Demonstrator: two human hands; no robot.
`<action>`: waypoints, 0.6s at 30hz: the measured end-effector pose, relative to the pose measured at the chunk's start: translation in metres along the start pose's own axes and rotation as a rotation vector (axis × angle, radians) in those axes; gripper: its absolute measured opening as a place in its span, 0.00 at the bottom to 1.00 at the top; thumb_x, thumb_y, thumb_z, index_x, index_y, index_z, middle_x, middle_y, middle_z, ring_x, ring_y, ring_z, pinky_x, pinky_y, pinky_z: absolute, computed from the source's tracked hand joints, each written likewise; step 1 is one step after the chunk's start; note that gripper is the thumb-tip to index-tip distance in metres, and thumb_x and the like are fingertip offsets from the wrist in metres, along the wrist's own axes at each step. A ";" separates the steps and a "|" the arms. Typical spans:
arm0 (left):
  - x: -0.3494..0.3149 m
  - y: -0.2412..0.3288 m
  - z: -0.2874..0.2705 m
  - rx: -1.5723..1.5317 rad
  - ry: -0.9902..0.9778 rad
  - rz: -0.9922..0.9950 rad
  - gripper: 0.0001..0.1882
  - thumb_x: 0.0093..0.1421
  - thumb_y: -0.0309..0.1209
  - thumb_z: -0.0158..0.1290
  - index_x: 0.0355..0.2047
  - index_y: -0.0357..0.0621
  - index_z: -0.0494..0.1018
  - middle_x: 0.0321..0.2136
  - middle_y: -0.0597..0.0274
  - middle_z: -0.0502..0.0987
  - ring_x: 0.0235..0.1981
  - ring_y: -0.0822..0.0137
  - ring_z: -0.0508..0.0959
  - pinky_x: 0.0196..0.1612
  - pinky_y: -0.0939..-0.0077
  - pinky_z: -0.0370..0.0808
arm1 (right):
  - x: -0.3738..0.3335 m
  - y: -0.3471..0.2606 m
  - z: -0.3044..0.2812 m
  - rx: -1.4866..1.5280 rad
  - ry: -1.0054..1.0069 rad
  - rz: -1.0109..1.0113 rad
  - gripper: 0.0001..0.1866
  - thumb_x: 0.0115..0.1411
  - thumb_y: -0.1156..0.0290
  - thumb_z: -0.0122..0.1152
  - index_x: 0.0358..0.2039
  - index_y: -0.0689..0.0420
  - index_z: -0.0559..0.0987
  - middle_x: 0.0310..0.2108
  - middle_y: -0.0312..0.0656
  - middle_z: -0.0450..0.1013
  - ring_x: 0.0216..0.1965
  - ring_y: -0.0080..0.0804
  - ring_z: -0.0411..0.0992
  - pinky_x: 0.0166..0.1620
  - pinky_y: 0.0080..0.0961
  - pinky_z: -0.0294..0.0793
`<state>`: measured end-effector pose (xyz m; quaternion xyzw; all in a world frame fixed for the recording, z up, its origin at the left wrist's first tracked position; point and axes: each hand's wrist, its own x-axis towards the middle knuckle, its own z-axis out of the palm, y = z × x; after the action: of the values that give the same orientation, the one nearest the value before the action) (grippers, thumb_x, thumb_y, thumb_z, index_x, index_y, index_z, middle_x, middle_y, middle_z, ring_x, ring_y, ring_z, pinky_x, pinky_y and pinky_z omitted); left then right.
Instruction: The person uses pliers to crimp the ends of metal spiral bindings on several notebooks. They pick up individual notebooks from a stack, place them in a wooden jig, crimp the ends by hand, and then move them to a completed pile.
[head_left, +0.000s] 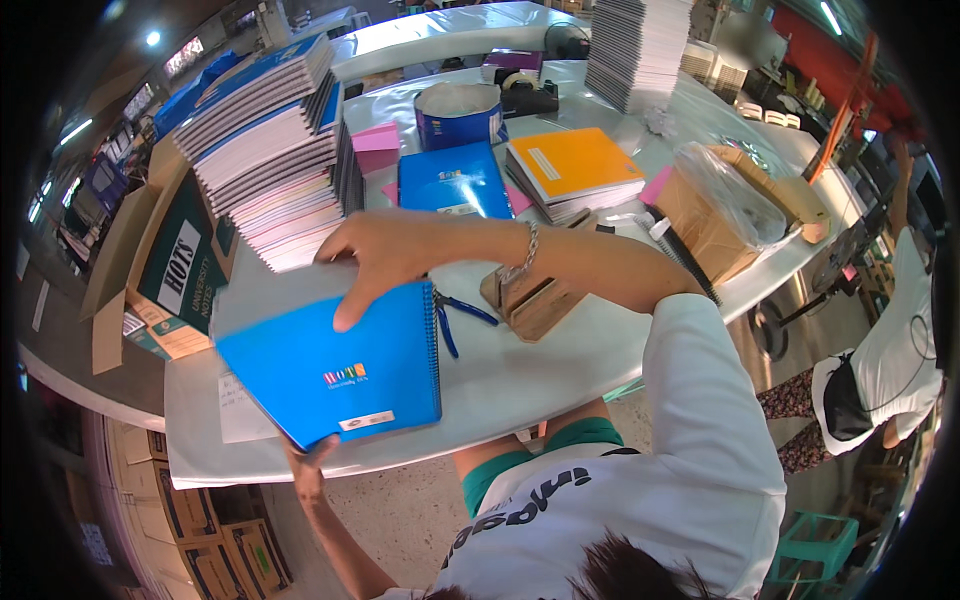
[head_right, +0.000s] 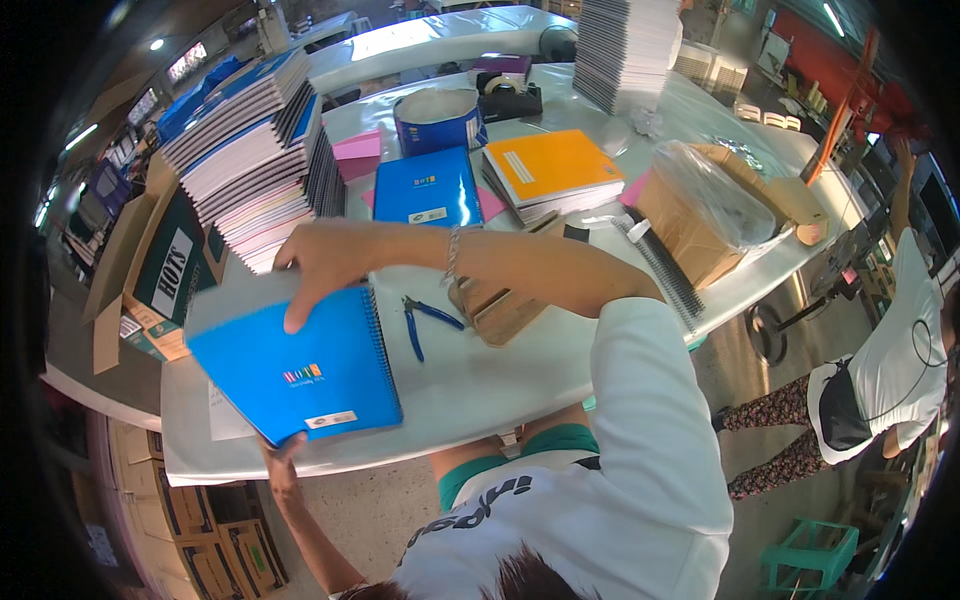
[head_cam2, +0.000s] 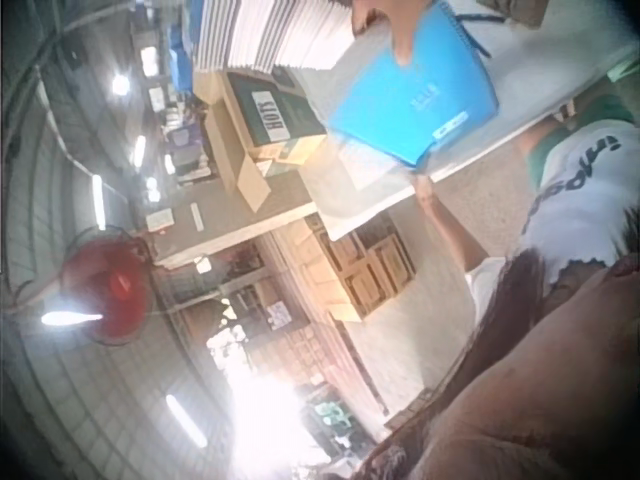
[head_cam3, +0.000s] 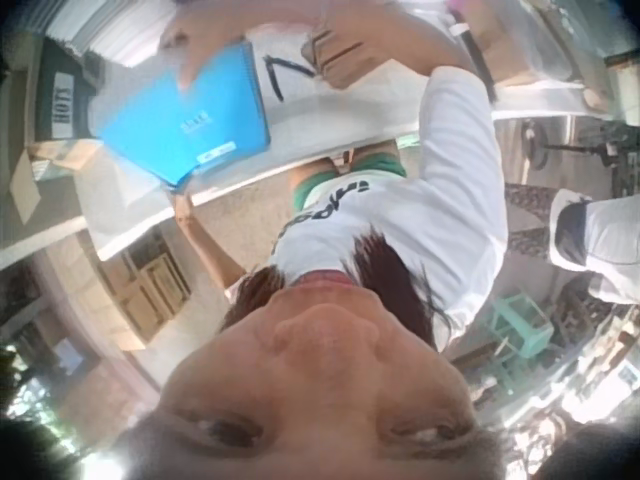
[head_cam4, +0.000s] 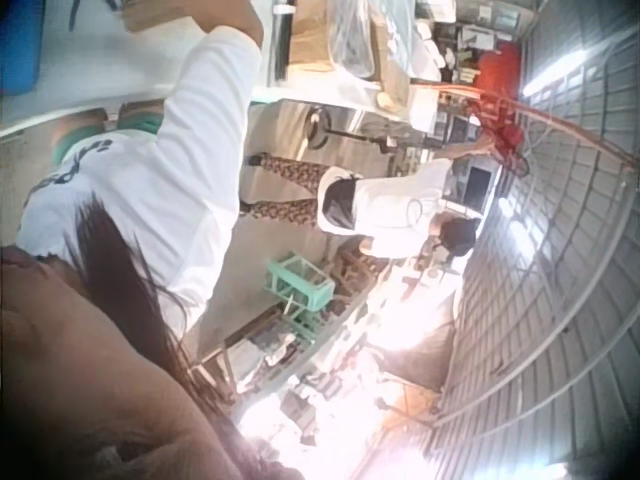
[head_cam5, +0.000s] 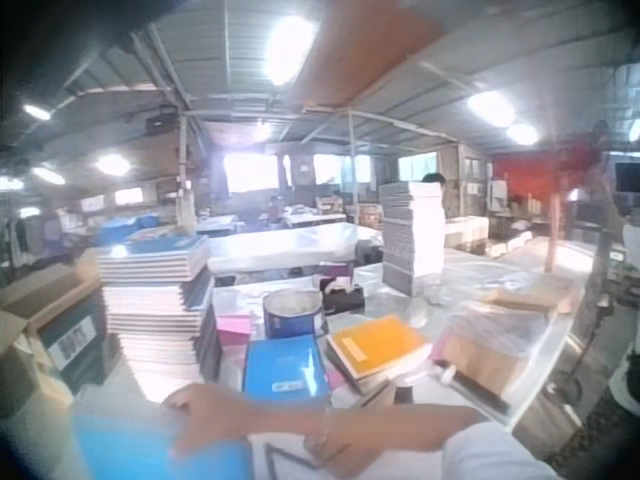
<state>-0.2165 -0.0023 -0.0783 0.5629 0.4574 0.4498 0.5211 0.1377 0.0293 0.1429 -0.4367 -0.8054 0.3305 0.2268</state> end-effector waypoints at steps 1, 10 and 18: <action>0.002 0.009 -0.003 -0.059 0.039 0.079 0.43 0.43 0.27 0.67 0.60 0.41 0.62 0.50 0.55 0.72 0.49 0.60 0.72 0.54 0.64 0.68 | -0.004 0.009 -0.007 0.087 0.024 0.044 0.40 0.40 0.49 0.73 0.48 0.64 0.77 0.36 0.50 0.78 0.33 0.36 0.78 0.35 0.27 0.76; 0.115 0.134 0.125 -0.333 0.007 0.233 0.54 0.47 0.38 0.64 0.70 0.55 0.45 0.64 0.49 0.57 0.66 0.50 0.56 0.66 0.52 0.54 | -0.068 0.104 -0.091 0.575 0.276 0.315 0.41 0.46 0.50 0.74 0.52 0.69 0.73 0.44 0.49 0.76 0.44 0.32 0.76 0.42 0.16 0.76; 0.212 0.140 0.236 -0.153 -0.107 0.268 0.50 0.54 0.38 0.58 0.70 0.46 0.39 0.61 0.34 0.58 0.61 0.45 0.64 0.59 0.59 0.68 | -0.114 0.198 -0.133 0.818 0.404 0.390 0.42 0.53 0.49 0.70 0.56 0.70 0.66 0.51 0.53 0.71 0.48 0.34 0.74 0.50 0.24 0.76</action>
<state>0.0590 0.1601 0.0551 0.6007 0.3142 0.5184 0.5213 0.3933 0.0553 0.0804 -0.5097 -0.4529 0.5646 0.4650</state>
